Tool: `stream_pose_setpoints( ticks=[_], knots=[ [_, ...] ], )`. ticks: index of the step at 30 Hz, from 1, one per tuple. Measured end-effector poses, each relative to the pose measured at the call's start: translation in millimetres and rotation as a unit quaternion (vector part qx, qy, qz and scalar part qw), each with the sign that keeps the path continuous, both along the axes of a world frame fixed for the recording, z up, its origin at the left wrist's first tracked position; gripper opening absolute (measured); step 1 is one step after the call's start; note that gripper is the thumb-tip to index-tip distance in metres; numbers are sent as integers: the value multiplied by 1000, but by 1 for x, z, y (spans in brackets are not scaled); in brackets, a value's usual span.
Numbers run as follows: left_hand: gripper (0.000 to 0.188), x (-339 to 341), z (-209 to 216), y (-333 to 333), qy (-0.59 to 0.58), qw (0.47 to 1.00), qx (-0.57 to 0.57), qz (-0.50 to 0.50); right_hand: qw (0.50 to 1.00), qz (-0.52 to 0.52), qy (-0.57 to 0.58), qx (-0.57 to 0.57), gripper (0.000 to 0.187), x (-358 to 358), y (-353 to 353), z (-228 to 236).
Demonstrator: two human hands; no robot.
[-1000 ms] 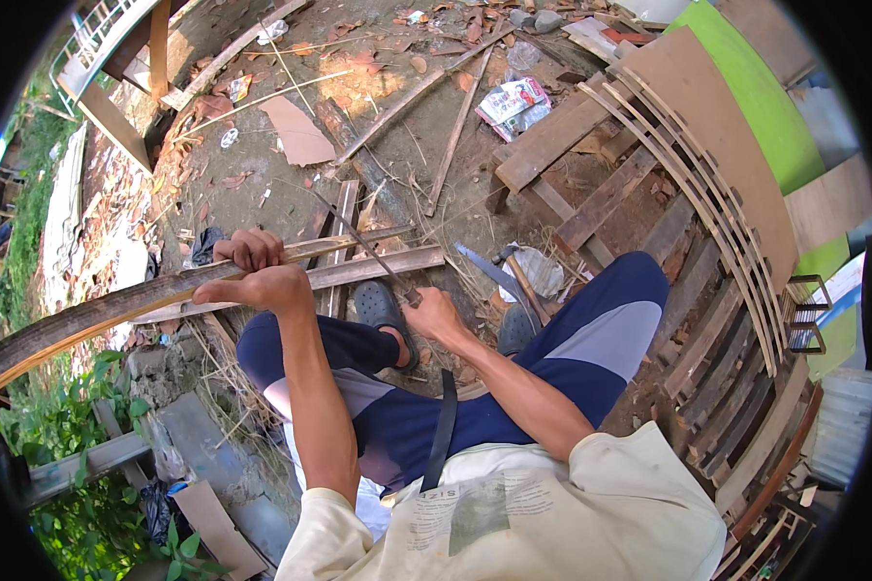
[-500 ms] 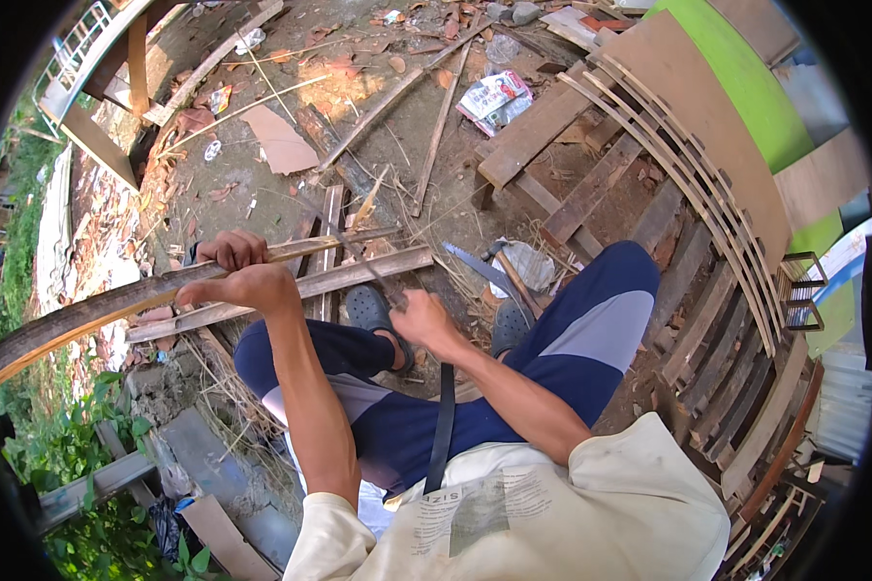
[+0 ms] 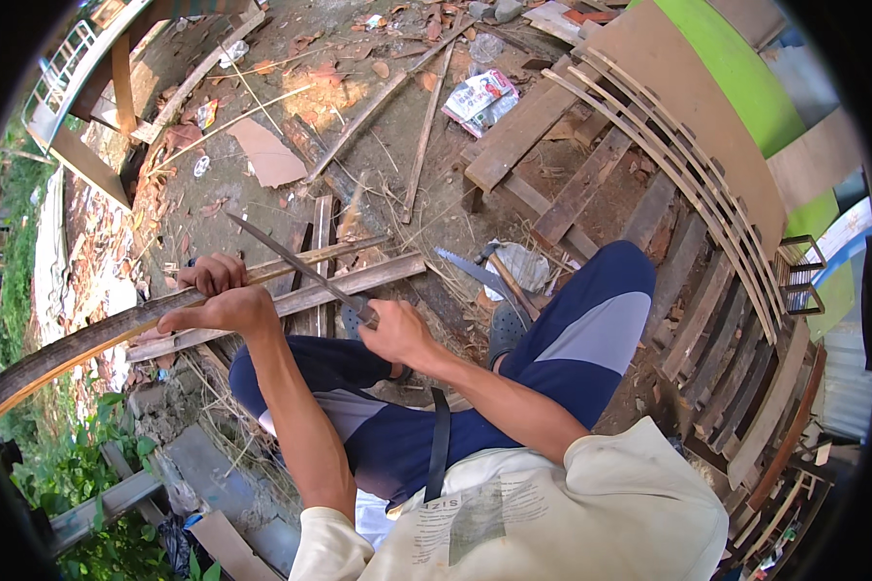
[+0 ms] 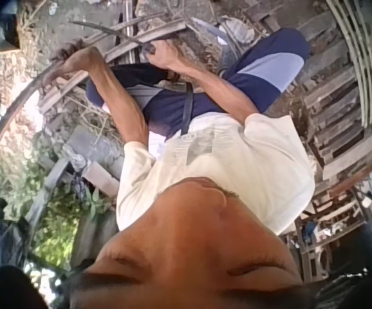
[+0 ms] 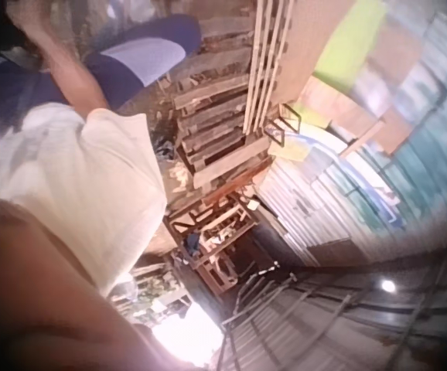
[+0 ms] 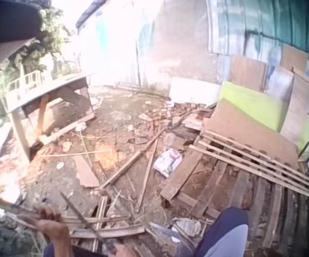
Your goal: The person uses a hammer and a metal bar to pry apart and dismantle a wooden frame. They repeatedly strike the wood and lever the pieces apart, separating the frame into smaller sections.
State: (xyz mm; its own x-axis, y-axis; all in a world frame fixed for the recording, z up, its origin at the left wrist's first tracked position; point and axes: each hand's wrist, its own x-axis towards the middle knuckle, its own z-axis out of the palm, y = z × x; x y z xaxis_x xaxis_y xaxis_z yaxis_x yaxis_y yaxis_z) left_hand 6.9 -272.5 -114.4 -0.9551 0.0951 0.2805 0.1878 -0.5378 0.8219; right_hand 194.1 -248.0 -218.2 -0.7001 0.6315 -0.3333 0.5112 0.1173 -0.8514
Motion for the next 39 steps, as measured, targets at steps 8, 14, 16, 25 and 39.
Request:
stream_pose_setpoints(
  ticks=[8, 14, 16, 25, 39],
  knots=[
    [79, 3, -2, -4, 9, 1000, -12, 23, 982, -37, -173, -65, 36, 15, 39, -128],
    [79, -6, -2, 0, -11, 1000, 2, 23, 1000, -4, 12, -14, 24, -3, 7, -20],
    [79, -5, 2, 1, -14, 1000, -5, 25, 999, 13, 47, 15, 24, -6, 4, -14],
    [79, -8, -1, 5, -7, 999, 2, 31, 979, -34, -191, -67, 33, 1, 46, -112],
    [79, -12, 3, 14, -1, 999, -11, 44, 967, 1, -247, -56, 36, 15, 84, -173]
  ],
)
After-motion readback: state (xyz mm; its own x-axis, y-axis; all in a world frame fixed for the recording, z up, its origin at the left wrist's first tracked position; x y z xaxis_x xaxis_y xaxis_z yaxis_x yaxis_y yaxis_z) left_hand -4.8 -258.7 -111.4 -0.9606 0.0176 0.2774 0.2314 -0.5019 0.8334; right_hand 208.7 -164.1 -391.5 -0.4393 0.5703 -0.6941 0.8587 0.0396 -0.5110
